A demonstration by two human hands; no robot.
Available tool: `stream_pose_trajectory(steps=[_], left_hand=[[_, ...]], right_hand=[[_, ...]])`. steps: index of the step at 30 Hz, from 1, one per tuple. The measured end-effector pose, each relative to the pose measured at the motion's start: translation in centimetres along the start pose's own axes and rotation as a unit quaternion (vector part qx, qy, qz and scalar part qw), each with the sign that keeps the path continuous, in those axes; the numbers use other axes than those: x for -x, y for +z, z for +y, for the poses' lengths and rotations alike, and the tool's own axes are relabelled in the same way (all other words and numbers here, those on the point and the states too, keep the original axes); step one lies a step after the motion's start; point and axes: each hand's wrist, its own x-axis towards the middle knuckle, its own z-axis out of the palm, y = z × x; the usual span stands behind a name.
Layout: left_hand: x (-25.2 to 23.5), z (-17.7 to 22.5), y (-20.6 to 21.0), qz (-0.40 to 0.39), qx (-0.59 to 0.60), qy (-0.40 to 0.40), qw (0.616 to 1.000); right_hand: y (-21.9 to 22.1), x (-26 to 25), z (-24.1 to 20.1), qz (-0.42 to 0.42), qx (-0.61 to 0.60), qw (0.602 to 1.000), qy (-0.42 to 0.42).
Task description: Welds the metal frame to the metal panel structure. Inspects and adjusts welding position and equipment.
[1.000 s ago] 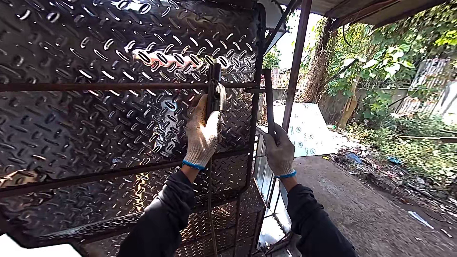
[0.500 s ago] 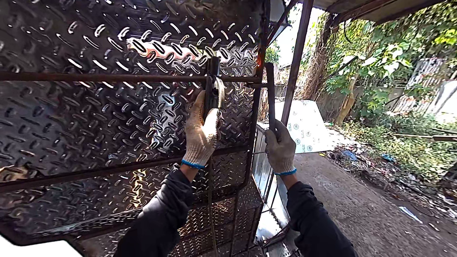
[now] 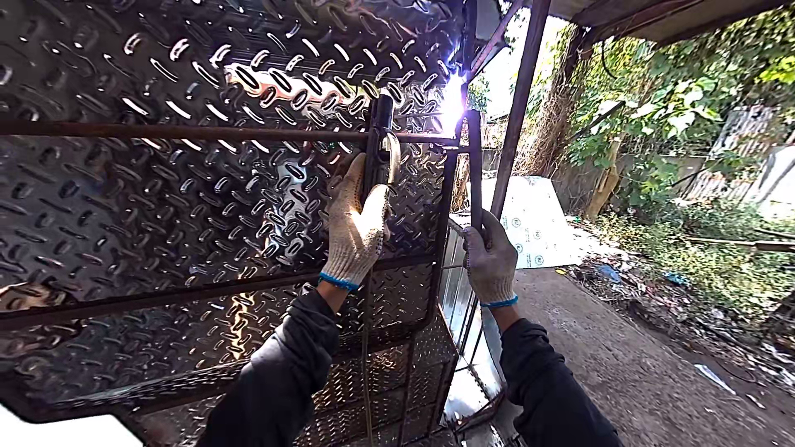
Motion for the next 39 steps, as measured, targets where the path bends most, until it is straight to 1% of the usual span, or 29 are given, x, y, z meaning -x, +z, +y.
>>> stream_pose_trajectory(steps=[5, 10, 15, 19, 21, 25, 29, 35, 39], left_hand=[[-0.1, 0.9, 0.3, 0.005, -0.011, -0.029, 1.0], [-0.1, 1.3, 0.3, 0.004, -0.039, -0.029, 0.999], [0.0, 1.8, 0.4, -0.002, -0.045, -0.051, 0.998], [-0.1, 1.9, 0.3, -0.009, -0.052, -0.04, 0.998], [-0.1, 1.9, 0.2, -0.009, -0.034, -0.038, 0.999], [0.2, 1.3, 0.0, 0.018, 0.012, -0.008, 1.0], [0.2, 1.2, -0.1, 0.016, -0.014, 0.001, 1.0], [0.1, 0.0, 0.2, 0.016, -0.002, 0.007, 1.0], [0.0, 0.1, 0.2, 0.009, 0.004, 0.006, 1.0]], right_hand=[[0.0, -0.1, -0.1, 0.004, 0.006, 1.0, 0.002], [0.0, -0.1, -0.2, -0.003, -0.002, 1.0, 0.013], [0.0, -0.1, -0.2, -0.001, 0.007, 1.0, 0.006], [-0.1, -0.3, -0.4, 0.002, 0.01, 1.0, 0.0], [-0.1, -0.2, -0.4, 0.001, 0.001, 1.0, 0.0], [0.0, -0.3, -0.7, -0.007, -0.004, 1.0, 0.014], [0.1, -0.3, -0.7, -0.004, -0.01, 1.0, 0.018], [0.1, -0.2, -0.7, -0.007, -0.011, 1.0, 0.015], [0.2, -0.2, -0.6, -0.006, -0.008, 1.0, 0.017]])
